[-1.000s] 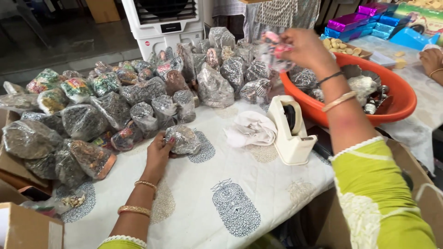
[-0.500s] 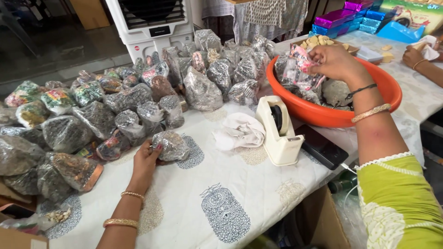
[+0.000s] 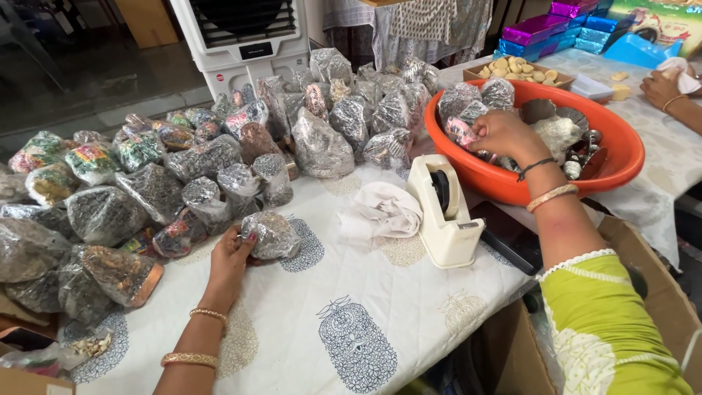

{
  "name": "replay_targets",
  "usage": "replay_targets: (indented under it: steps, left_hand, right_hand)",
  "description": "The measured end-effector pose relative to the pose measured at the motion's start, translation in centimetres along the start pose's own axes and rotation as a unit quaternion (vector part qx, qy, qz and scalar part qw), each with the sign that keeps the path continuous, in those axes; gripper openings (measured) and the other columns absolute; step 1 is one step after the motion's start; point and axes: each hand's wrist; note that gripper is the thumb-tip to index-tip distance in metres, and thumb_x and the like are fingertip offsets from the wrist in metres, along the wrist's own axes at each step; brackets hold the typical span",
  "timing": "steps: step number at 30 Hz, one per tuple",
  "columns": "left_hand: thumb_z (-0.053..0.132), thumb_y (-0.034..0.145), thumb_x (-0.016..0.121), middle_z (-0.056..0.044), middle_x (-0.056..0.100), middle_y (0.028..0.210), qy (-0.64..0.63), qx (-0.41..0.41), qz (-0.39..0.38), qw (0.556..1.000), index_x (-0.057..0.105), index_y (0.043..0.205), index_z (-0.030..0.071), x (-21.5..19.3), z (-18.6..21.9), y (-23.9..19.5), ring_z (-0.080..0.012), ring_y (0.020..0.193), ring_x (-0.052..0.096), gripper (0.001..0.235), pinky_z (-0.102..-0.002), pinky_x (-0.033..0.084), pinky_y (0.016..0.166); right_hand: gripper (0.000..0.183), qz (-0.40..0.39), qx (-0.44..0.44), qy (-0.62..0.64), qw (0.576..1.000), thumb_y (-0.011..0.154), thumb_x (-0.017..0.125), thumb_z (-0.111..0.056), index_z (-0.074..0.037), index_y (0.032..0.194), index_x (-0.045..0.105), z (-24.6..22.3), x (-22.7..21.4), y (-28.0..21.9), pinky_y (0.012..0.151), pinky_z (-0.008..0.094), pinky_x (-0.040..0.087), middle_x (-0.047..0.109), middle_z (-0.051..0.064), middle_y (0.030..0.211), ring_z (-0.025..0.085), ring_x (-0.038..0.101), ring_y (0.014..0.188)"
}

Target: The person wraps small decorative figurines in clear plastic film, twisting the film closed around each item by hand. They place each wrapped figurine into an orange bowl or cardboard box, occasionally reaching into a box for more plastic film and wiping a figurine with a cloth.

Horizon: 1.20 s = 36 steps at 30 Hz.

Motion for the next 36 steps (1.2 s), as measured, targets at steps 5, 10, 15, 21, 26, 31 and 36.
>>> replay_targets:
  steps: [5, 10, 15, 21, 26, 31, 36]
  left_hand:
    - [0.006, 0.102, 0.052, -0.015, 0.071, 0.101, 0.012, -0.012, 0.005, 1.0, 0.055, 0.127, -0.007, 0.1, 0.5, -0.3, -0.0184, 0.082, 0.069, 0.028, -0.031, 0.062, 0.076]
    - [0.007, 0.102, 0.052, -0.015, 0.071, 0.101, 0.007, -0.013, 0.001, 1.0, 0.055, 0.125, -0.007, 0.2, 0.8, -0.3, -0.0184, 0.081, 0.07, 0.028, -0.032, 0.063, 0.076]
    - [0.007, 0.102, 0.053, -0.016, 0.07, 0.104, -0.009, 0.008, -0.007, 1.0, 0.055, 0.125, -0.008, 0.0, 0.2, -0.1, -0.0204, 0.085, 0.071, 0.027, -0.032, 0.066, 0.077]
    - [0.005, 0.101, 0.051, -0.017, 0.07, 0.106, -0.059, 0.003, -0.026, 0.998, 0.053, 0.123, -0.007, 0.2, 1.0, -0.6, -0.0235, 0.087, 0.073, 0.025, -0.037, 0.068, 0.073]
    - [0.004, 0.101, 0.051, -0.017, 0.071, 0.105, -0.064, 0.002, -0.031, 0.997, 0.054, 0.125, -0.006, 0.1, 0.9, -0.3, -0.0255, 0.086, 0.073, 0.026, -0.038, 0.065, 0.069]
    - [0.007, 0.1, 0.052, -0.012, 0.072, 0.101, -0.058, -0.015, -0.018, 0.998, 0.055, 0.127, -0.004, 1.0, 3.8, -2.0, -0.0235, 0.083, 0.072, 0.029, -0.036, 0.063, 0.062]
    - [0.009, 0.102, 0.056, -0.009, 0.072, 0.097, -0.063, 0.071, -0.061, 0.994, 0.059, 0.127, -0.004, 1.0, 2.4, -0.7, -0.014, 0.078, 0.067, 0.029, -0.029, 0.057, 0.062]
  right_hand:
    - [0.043, 0.024, -0.019, -0.013, 0.999, 0.073, 0.087, -0.02, 0.003, 0.107, 0.074, 1.2, 2.0, 0.5, 0.078, 0.038, 0.058, 0.075, 0.018, 0.098, 0.028, 0.073, 0.087]
    - [0.045, 0.001, 0.093, 0.082, 0.992, 0.076, 0.083, -0.02, 0.001, 0.114, 0.072, -0.5, 1.3, -0.3, 0.068, 0.042, 0.062, 0.076, 0.016, 0.1, 0.028, 0.075, 0.081]
    - [0.049, -0.013, 0.07, 0.028, 0.997, 0.078, 0.084, -0.019, -0.004, 0.122, 0.071, -1.0, 1.1, -0.5, 0.068, 0.039, 0.059, 0.075, 0.016, 0.098, 0.027, 0.074, 0.078]
    - [0.042, -0.012, 0.025, -0.003, 1.0, 0.081, 0.083, -0.019, -0.007, 0.119, 0.072, 1.0, 1.6, 0.4, 0.083, 0.04, 0.057, 0.077, 0.017, 0.103, 0.028, 0.074, 0.093]
    - [0.038, -0.015, 0.038, -0.019, 0.999, 0.082, 0.081, -0.018, -0.01, 0.119, 0.072, 0.1, 1.5, 0.1, 0.085, 0.041, 0.057, 0.076, 0.017, 0.104, 0.031, 0.073, 0.096]
    - [0.031, 0.035, 0.059, -0.064, 0.996, 0.087, 0.079, -0.022, -0.011, 0.115, 0.073, -7.0, -0.8, -2.9, 0.083, 0.043, 0.054, 0.077, 0.014, 0.103, 0.031, 0.072, 0.096]
    - [0.023, 0.094, -0.155, 0.124, 0.976, 0.097, 0.069, -0.021, -0.009, 0.117, 0.07, -14.8, -1.2, -4.4, 0.085, 0.033, 0.059, 0.077, 0.006, 0.105, 0.02, 0.075, 0.098]
Point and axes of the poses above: each hand's wrist, its own y-axis towards the middle knuckle, its own x-axis out of the palm, z = x × y
